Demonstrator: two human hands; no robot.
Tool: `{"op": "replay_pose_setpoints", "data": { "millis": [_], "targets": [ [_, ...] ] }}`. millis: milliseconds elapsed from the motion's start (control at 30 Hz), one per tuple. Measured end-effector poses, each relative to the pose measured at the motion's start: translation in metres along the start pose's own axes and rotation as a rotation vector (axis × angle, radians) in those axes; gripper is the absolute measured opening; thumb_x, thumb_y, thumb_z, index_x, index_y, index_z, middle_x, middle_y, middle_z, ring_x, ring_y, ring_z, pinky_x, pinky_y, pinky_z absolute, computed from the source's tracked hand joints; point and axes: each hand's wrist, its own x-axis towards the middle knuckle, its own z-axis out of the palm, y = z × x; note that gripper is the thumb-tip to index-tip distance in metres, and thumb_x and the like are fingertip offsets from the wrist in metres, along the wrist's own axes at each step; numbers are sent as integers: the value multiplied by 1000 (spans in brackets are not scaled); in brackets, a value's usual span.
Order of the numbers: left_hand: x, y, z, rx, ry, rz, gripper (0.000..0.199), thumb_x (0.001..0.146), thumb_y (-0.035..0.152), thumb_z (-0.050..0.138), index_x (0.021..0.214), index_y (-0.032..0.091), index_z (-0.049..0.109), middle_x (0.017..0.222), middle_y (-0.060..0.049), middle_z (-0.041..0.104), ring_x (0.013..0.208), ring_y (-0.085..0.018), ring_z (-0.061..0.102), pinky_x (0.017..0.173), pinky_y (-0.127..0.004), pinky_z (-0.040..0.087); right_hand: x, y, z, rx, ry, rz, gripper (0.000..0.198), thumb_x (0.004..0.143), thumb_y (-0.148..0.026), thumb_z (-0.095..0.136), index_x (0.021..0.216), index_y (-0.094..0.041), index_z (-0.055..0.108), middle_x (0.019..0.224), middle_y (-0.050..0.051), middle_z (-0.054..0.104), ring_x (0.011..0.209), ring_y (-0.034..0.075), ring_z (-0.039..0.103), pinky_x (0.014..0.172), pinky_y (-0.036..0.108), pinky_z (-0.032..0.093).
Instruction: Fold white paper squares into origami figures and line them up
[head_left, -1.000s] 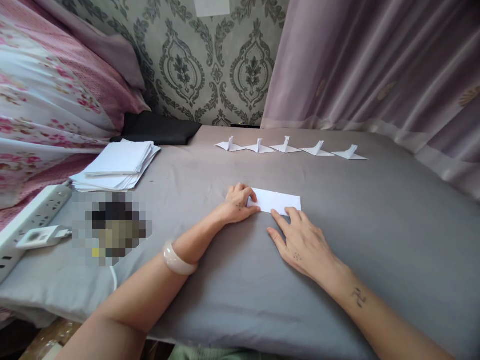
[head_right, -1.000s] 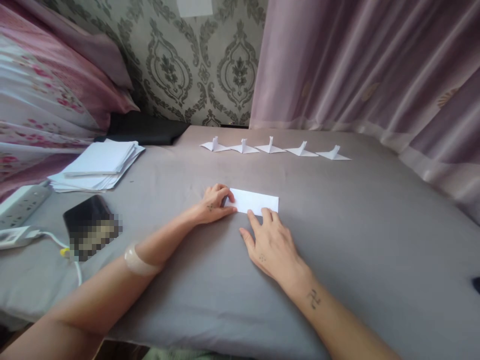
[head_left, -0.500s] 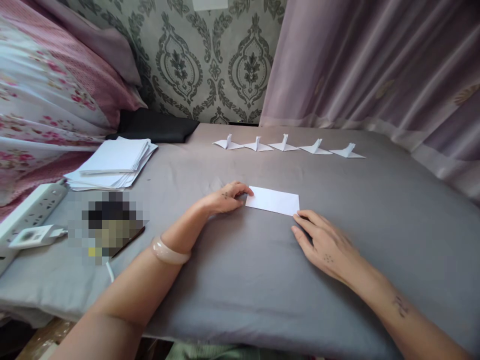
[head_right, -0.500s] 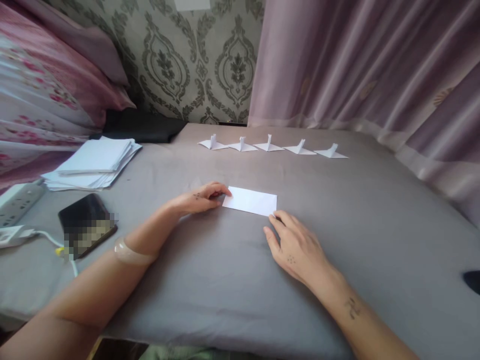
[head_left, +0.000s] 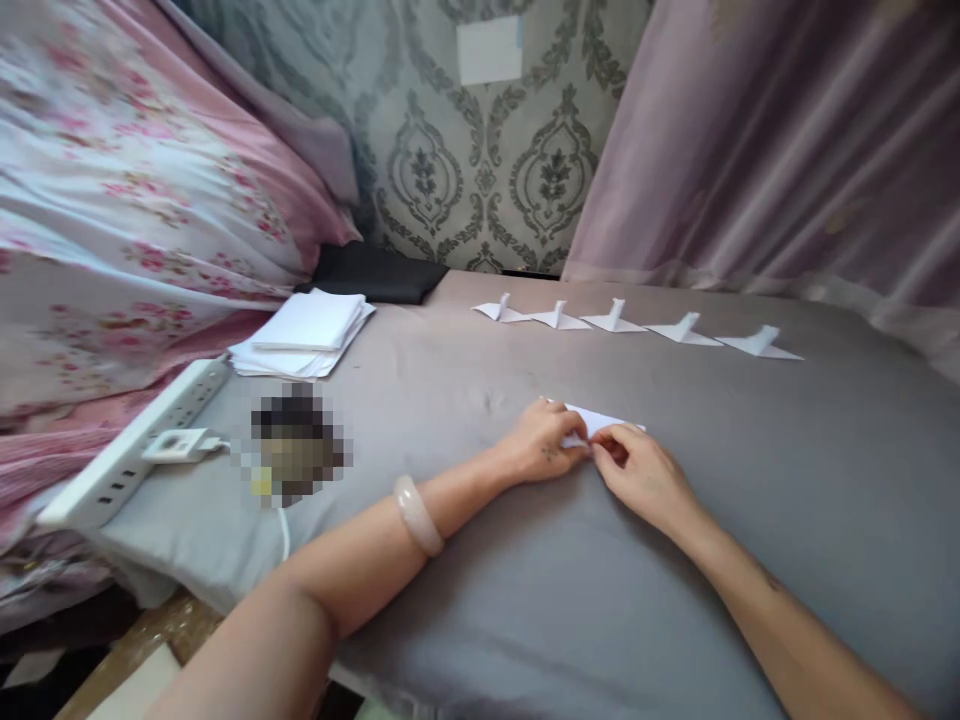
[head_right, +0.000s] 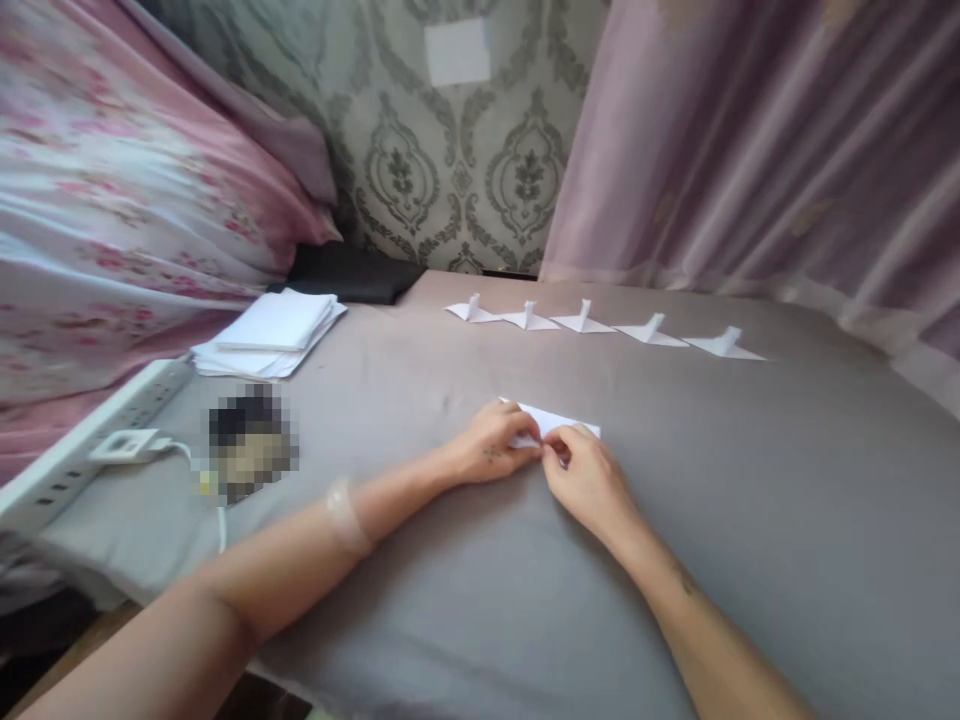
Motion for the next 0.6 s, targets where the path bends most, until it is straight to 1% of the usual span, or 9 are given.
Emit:
{"op": "replay_pose_setpoints", "data": {
  "millis": [67, 133, 167, 267, 367, 433, 500, 533, 600],
  "targets": [
    [2, -3, 2, 57, -40, -20, 23, 84, 36, 62, 98, 18, 66, 98, -8, 65, 96, -21, 58, 94, -34, 43, 2, 6, 6, 15, 26, 1, 18, 81, -31, 48, 83, -20, 62, 85, 5, 65, 76, 18, 62, 72, 32, 49],
    [4, -4, 0, 79, -90, -68, 25, 84, 37, 62, 101, 20, 65, 95, -7, 63, 97, -21, 57, 96, -36, 41, 4, 11, 10, 30, 34, -23, 18, 80, -34, 49, 83, -21, 61, 86, 5, 65, 78, 19, 63, 74, 33, 50],
    [4, -4, -3, 68, -115, -94, 23, 84, 35, 61, 101, 20, 65, 95, -6, 63, 97, -21, 57, 98, -36, 41, 4, 13, 11, 40, 23, -30, 19, 80, -35, 49, 83, -21, 62, 87, 6, 65, 80, 20, 63, 76, 34, 50],
    [5, -2, -13, 29, -159, -160, 18, 81, 23, 58, 96, 20, 67, 94, -6, 63, 96, -20, 57, 99, -35, 40, 3, 15, 10, 44, -18, 13, 23, 79, -40, 50, 84, -22, 63, 90, 6, 65, 78, 20, 63, 74, 35, 51],
    [3, -2, -22, -4, -191, -180, 21, 76, 15, 56, 92, 19, 68, 94, -6, 64, 94, -19, 57, 96, -33, 41, -1, 18, 2, 24, -69, 71, 27, 77, -44, 50, 85, -24, 66, 93, 5, 66, 76, 20, 64, 71, 35, 51],
    [0, -2, -23, -18, -194, -193, 23, 74, 12, 55, 91, 18, 69, 93, -6, 63, 93, -19, 57, 95, -32, 42, -3, 23, -6, 14, -77, 110, 29, 73, -46, 50, 83, -25, 67, 91, 5, 67, 74, 21, 64, 69, 36, 51],
    [-4, -3, -21, -18, -156, -205, 22, 76, 12, 55, 90, 17, 69, 92, -6, 63, 93, -19, 56, 95, -31, 43, -4, 29, -16, -18, -31, 207, 31, 70, -47, 50, 82, -25, 67, 86, 6, 68, 72, 23, 64, 66, 38, 51],
    [-6, -3, -20, -13, -126, -206, 20, 78, 14, 56, 92, 17, 69, 94, -7, 63, 94, -19, 56, 96, -31, 43, -3, 32, -21, -55, 17, 289, 32, 68, -48, 51, 83, -25, 67, 85, 7, 69, 71, 25, 64, 66, 40, 50],
    [-10, -2, -16, 9, -64, -199, 22, 82, 26, 61, 100, 17, 68, 104, -9, 61, 98, -22, 55, 95, -33, 44, -1, 37, -29, -111, 41, 432, 32, 69, -49, 52, 85, -25, 66, 83, 8, 71, 73, 29, 66, 68, 44, 50]
  ]
}}
